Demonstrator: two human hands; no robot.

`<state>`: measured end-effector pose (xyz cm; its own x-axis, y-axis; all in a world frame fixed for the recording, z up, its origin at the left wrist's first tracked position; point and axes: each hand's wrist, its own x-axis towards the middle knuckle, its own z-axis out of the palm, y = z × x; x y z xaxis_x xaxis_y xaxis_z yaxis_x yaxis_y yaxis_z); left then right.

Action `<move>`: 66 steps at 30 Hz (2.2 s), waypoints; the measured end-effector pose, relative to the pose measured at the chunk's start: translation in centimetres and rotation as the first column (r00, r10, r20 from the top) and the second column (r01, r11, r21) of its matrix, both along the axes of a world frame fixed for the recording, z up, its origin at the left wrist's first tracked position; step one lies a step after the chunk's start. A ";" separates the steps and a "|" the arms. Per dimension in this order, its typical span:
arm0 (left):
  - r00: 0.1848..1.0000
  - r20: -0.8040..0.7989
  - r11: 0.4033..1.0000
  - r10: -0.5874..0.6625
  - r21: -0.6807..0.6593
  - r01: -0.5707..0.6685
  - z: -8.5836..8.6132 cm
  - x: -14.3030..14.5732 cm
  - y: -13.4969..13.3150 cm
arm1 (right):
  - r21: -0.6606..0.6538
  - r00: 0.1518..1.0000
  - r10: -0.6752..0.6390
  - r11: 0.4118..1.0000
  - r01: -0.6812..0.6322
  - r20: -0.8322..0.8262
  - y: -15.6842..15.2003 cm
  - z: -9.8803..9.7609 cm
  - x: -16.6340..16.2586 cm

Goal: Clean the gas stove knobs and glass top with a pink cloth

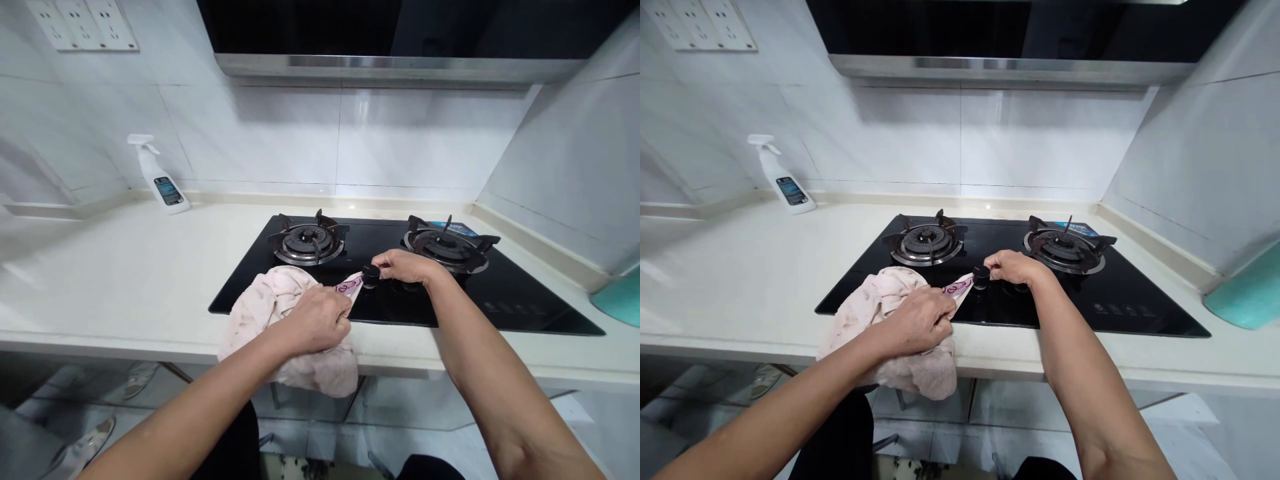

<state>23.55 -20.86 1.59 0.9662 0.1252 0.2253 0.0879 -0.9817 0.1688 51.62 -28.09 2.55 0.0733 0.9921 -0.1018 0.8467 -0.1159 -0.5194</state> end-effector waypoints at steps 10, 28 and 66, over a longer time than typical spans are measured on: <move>0.998 0.003 0.988 0.062 -0.143 -0.061 0.9 1.9 0.9 | 0.191 0.968 -0.209 0.965 0.180 0.141 -0.3 0.2 -0.3; 0.975 -0.209 0.926 0.073 0.378 0.011 0.4 4.6 0.1 | 0.670 0.770 -0.627 0.524 0.526 -0.115 -0.6 0.8 0.2; 0.986 -0.102 0.925 0.128 0.370 -0.082 -0.6 4.6 -4.3 | 0.663 0.755 -0.642 0.508 0.550 -0.134 -0.4 1.5 -0.5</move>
